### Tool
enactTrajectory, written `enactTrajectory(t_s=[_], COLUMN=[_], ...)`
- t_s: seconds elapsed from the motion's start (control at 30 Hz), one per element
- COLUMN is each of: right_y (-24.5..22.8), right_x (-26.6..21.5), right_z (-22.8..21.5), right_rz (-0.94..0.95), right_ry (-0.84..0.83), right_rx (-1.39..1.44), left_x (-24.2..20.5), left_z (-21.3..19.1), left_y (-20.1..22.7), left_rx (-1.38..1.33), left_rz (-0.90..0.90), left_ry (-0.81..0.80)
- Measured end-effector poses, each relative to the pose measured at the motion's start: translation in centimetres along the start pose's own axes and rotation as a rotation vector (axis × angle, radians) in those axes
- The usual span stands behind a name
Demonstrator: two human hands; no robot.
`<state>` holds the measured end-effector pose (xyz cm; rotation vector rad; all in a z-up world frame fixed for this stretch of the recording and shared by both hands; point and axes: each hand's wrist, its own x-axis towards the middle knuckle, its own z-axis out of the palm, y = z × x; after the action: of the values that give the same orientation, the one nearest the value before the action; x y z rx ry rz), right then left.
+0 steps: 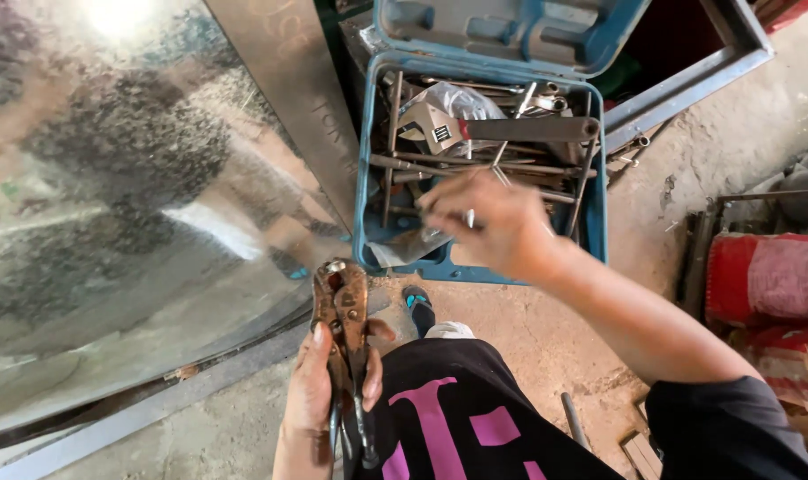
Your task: Assembling components of a metal frame using bolts and various hand tools.
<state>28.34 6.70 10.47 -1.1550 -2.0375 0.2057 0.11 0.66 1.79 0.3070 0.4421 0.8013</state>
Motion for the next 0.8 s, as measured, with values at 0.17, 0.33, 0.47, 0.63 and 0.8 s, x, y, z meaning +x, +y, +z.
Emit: enactTrajectory(t_s=[0.17, 0.33, 0.47, 0.63, 0.8], right_y=[-0.1, -1.5, -1.5, 1.4, 8.0], right_x=[-2.2, -0.8, -0.5, -2.2, -3.9], right_z=[3.1, 4.4, 5.3, -0.2, -10.9], right_rz=[-0.222, -0.204, -0.034, 0.041, 0.649], right_ry=[-0.082, -0.160, -0.311, -0.198, -0.315], right_rx=[-0.181, -0.439, -0.445, -0.354, -0.587], left_x=[-0.7, -0.2, 0.5, 0.7, 0.7], left_z=[-3.0, -2.5, -2.4, -3.7, -3.0], left_y=[-0.2, -0.3, -0.4, -0.7, -0.9], left_rx=[0.015, 0.046, 0.120, 0.070, 0.047], left_rz=[-0.037, -0.097, -0.035, -0.032, -0.010], left_ry=[-0.017, -0.025, 0.085, -0.036, -0.011])
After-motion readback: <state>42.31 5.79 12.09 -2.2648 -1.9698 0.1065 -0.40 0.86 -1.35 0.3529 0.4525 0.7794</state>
